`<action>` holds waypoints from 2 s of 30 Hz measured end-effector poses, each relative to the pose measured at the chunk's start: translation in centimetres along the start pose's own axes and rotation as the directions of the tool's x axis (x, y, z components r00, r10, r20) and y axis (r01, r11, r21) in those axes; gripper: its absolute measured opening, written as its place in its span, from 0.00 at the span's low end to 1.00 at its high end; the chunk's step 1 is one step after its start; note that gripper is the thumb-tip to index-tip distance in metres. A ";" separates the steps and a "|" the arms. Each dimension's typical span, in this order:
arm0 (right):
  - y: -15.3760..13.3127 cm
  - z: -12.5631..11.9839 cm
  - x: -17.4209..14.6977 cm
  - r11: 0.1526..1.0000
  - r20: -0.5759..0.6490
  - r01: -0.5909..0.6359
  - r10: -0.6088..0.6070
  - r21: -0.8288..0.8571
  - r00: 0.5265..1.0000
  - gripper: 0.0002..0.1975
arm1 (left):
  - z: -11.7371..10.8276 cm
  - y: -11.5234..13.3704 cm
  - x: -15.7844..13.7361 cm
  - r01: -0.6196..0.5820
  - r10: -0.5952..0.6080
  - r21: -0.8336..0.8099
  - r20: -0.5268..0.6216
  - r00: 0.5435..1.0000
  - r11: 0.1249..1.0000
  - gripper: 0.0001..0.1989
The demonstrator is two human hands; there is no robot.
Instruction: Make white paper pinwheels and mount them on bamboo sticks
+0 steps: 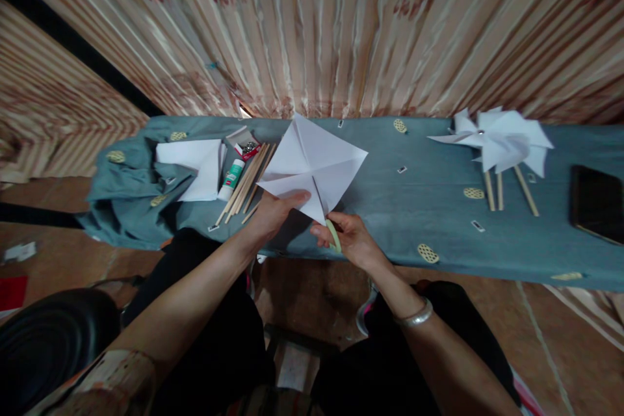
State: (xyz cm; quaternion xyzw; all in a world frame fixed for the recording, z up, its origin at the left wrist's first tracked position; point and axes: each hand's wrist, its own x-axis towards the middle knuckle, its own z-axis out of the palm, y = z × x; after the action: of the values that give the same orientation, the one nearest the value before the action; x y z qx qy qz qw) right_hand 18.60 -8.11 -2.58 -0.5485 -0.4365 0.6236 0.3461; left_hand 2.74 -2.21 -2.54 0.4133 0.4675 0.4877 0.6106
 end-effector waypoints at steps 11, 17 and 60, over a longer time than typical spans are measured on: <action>0.2 0.2 0.2 0.999 -0.007 -0.013 0.013 0.045 1.000 0.24 | -0.1 0.0 0.1 0.000 0.000 0.019 0.008 1.000 1.000 0.13; -0.9 -0.4 -0.7 0.999 0.129 -0.049 0.049 -0.008 0.990 0.28 | -0.5 0.7 0.2 -0.044 0.044 -0.003 0.004 0.999 0.999 0.18; -1.8 -2.9 3.9 0.890 -0.587 0.363 -0.142 0.276 0.797 0.22 | -0.5 1.8 -0.5 0.315 -0.195 -0.295 0.371 0.908 0.902 0.32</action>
State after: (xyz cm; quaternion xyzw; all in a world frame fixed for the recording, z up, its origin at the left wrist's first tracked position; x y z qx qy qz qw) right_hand 20.75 -3.40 -2.49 -0.5635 -0.2609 0.4571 0.6368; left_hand 1.88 -2.34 -0.85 0.3089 0.3145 0.4003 0.8034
